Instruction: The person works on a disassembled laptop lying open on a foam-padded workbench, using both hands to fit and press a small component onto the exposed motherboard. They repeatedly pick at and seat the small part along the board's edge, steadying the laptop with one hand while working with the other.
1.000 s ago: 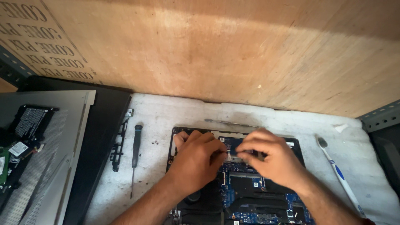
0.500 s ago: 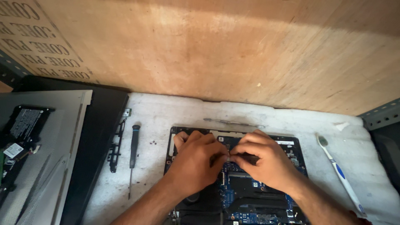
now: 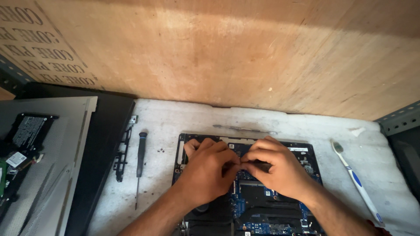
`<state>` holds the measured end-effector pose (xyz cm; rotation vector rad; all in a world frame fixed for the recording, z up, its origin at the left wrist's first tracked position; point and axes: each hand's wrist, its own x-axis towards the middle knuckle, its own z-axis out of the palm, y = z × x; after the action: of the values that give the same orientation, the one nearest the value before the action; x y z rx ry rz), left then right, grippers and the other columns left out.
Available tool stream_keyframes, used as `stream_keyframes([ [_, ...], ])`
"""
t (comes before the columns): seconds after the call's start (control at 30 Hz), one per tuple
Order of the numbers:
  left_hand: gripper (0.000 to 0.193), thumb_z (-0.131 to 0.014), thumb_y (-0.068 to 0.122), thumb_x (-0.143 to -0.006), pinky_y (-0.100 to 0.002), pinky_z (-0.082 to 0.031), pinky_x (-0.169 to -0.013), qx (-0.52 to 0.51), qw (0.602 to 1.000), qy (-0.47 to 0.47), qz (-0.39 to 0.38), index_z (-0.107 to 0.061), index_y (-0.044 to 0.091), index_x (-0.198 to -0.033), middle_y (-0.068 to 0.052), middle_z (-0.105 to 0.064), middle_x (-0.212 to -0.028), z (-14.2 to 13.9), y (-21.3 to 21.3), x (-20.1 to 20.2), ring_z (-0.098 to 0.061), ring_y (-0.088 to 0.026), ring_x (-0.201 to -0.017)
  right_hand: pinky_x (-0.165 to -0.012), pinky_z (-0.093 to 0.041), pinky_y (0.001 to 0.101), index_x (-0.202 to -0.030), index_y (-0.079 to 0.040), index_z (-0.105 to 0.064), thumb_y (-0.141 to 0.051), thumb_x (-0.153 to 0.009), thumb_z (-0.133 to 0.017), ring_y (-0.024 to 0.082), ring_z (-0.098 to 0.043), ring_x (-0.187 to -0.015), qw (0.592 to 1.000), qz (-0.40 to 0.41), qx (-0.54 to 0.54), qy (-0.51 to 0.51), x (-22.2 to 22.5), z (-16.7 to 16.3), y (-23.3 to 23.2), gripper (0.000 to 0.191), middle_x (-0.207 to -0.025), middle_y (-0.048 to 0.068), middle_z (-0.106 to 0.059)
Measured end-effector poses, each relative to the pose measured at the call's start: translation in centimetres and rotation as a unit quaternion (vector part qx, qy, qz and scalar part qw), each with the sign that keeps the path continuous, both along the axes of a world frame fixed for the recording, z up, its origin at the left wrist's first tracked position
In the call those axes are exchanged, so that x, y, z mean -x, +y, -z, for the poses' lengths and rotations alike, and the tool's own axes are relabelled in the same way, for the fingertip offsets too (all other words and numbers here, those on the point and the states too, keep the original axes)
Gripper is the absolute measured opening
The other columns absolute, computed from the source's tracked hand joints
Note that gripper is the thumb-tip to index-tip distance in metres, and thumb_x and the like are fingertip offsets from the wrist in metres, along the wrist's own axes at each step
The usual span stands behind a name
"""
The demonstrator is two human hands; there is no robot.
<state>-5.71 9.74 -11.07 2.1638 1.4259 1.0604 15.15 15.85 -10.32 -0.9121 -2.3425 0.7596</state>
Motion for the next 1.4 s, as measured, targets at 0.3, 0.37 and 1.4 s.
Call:
stream_keyframes([
  [0.3, 0.009, -0.076, 0.010, -0.079, -0.048, -0.030, -0.085, -0.028, 0.999, 0.011, 0.020, -0.075, 0.015, -0.086, -0.001, -0.065, -0.086, 0.5, 0.1, 0.0, -0.057, -0.026, -0.091, -0.070, -0.051, 0.0336, -0.081, -0.004, -0.074, -0.004, -0.073, -0.080, 0.021, -0.061, -0.081, 0.997, -0.074, -0.017, -0.009, -0.8, -0.2, 0.1, 0.009, -0.081, 0.004, -0.067],
  [0.37, 0.009, -0.075, 0.010, -0.080, -0.045, -0.034, -0.086, -0.023, 0.999, -0.002, 0.027, -0.075, 0.014, -0.088, -0.002, -0.065, -0.089, 0.5, 0.1, 0.0, -0.056, -0.027, -0.093, -0.069, -0.051, 0.0331, -0.081, -0.005, -0.076, -0.005, -0.073, -0.081, 0.020, -0.061, -0.081, 0.996, -0.081, -0.024, -0.005, -0.8, -0.1, 0.0, 0.009, -0.080, 0.004, -0.067],
  [1.4, 0.011, -0.077, 0.011, -0.078, -0.046, -0.031, -0.086, -0.026, 0.999, 0.003, 0.018, -0.075, 0.016, -0.087, 0.000, -0.066, -0.088, 0.6, 0.1, 0.1, -0.059, -0.025, -0.093, -0.067, -0.051, 0.0321, -0.080, -0.004, -0.078, -0.005, -0.074, -0.080, 0.018, -0.061, -0.081, 0.996, -0.087, -0.009, 0.005, -1.1, 0.5, 0.3, 0.007, -0.080, 0.003, -0.066],
])
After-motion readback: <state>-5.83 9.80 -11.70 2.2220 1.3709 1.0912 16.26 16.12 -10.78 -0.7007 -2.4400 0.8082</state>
